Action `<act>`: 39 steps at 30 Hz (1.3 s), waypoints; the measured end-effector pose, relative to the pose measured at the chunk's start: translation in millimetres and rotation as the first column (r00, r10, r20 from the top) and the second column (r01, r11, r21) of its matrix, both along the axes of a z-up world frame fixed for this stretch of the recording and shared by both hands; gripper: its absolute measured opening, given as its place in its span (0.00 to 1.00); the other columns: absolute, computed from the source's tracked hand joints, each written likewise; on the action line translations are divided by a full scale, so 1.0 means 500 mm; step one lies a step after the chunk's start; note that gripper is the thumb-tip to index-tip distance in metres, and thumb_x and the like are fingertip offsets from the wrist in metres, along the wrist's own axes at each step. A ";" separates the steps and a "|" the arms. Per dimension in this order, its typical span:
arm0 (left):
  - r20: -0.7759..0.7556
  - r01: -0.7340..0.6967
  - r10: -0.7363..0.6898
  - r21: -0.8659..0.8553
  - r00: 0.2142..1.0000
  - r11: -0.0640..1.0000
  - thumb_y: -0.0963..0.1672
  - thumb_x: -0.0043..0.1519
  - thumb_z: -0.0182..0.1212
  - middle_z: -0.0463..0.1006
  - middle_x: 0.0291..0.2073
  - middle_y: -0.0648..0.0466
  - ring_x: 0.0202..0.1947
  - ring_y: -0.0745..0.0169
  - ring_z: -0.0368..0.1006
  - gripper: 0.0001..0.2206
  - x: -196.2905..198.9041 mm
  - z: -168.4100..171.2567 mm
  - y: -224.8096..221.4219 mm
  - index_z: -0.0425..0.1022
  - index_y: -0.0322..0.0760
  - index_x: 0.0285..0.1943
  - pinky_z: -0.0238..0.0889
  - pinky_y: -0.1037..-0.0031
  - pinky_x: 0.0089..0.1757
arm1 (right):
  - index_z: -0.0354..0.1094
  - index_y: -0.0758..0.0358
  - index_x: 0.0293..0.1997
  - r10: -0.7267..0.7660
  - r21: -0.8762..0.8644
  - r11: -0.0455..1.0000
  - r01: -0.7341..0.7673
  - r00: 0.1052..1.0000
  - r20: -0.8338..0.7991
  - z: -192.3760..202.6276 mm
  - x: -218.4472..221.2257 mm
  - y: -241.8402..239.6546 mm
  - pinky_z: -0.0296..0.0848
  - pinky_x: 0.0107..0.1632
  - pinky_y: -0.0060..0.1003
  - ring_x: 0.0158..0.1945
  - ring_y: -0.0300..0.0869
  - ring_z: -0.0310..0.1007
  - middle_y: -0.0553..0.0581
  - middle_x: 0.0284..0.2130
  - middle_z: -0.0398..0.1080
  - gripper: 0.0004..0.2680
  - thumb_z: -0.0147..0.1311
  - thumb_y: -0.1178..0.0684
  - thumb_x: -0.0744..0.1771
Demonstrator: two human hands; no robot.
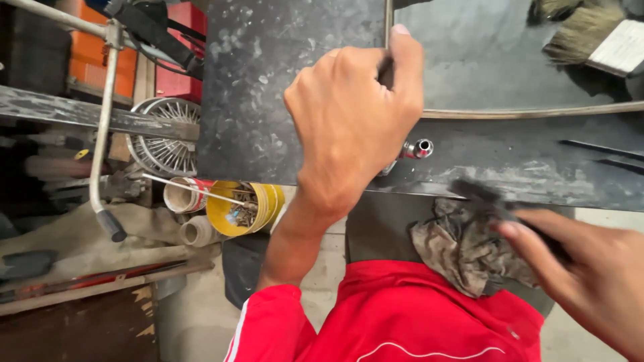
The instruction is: The person is cleaning a metal engine component by scraping off residue and using a wire brush.
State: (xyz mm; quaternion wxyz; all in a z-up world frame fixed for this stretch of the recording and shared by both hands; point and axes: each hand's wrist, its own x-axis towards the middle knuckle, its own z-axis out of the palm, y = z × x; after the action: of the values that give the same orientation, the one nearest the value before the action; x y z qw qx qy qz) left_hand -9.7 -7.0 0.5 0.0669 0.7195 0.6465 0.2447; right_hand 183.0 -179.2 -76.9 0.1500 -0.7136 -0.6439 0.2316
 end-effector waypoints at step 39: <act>0.106 -0.002 -0.028 0.276 0.994 0.961 0.48 0.62 0.49 0.75 0.15 0.38 0.19 0.26 0.69 0.24 0.000 -0.040 0.003 0.79 0.30 0.17 0.58 0.45 0.28 | 0.60 0.63 0.41 -0.181 -0.173 0.939 0.297 -0.001 -0.983 -0.120 -0.299 -0.010 0.41 0.20 0.28 0.19 0.31 0.40 0.46 0.18 0.46 0.11 0.46 0.45 0.72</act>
State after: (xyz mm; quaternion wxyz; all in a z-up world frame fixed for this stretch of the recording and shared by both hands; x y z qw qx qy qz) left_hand -9.8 -5.6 -19.6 0.0029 0.7117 0.5968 0.3706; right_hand 33.7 -184.3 -136.8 0.6175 -0.4472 -0.2400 0.6009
